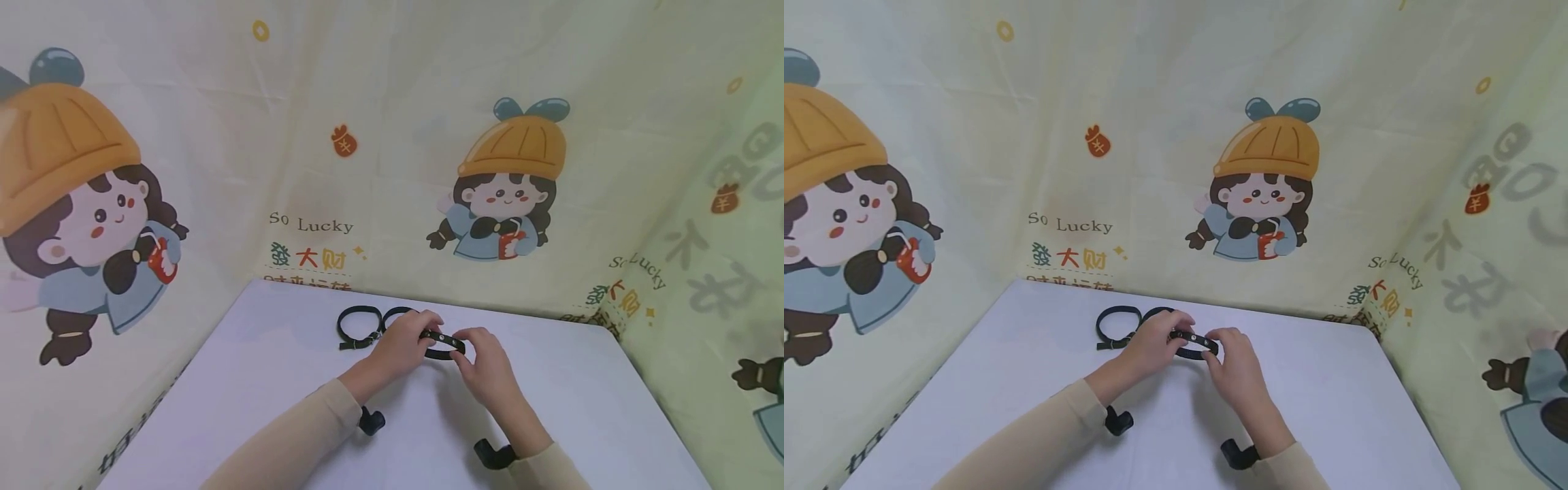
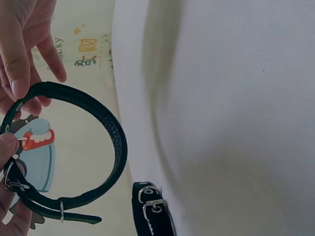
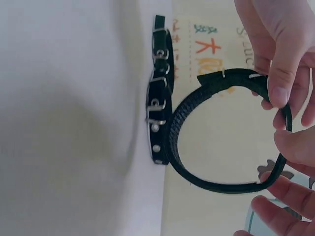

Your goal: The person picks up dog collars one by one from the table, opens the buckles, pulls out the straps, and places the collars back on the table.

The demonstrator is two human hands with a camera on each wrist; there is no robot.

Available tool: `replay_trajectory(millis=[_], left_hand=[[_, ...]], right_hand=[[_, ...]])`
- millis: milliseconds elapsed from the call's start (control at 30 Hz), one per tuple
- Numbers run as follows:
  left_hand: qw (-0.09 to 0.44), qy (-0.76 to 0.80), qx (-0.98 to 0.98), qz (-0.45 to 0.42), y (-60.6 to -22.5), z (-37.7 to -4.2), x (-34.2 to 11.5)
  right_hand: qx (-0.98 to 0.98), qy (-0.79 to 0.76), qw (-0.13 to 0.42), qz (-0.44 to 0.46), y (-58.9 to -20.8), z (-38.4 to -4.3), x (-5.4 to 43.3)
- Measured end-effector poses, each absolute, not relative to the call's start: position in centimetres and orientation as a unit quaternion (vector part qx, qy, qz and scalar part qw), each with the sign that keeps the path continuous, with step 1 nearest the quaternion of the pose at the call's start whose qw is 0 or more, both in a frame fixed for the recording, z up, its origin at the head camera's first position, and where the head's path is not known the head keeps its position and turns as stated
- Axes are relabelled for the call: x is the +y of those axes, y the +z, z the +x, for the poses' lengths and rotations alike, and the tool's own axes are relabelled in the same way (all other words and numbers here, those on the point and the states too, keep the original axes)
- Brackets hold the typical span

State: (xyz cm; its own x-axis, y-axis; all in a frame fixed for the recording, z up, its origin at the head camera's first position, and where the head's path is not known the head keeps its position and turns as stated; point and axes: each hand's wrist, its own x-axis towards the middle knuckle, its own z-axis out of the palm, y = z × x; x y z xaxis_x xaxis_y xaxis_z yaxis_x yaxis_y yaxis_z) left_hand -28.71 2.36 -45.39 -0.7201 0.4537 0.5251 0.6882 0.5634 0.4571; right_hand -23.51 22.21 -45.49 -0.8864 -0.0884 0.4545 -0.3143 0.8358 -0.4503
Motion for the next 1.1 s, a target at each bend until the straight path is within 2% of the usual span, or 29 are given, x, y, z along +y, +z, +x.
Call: replay_trajectory(millis=[200, 333, 533, 1100], left_hand=[[0.181, -0.289, -0.874, -0.347, -44.5, -27.6, 2.1], [0.194, -0.283, -0.868, -0.359, -44.2, -27.3, 2.0], [0.199, -0.282, -0.86, -0.376, -44.0, -27.0, 1.3], [0.151, -0.345, -0.859, -0.346, -45.5, -27.2, -2.0]], right_hand=[[-0.916, 0.265, 0.267, 0.139, -45.3, -23.0, 21.1], [-0.909, 0.275, 0.282, 0.135, -45.0, -22.7, 20.5], [-0.904, 0.296, 0.282, 0.125, -44.7, -22.5, 20.2], [-0.858, 0.455, 0.236, 0.025, -44.5, -22.2, 20.8]])
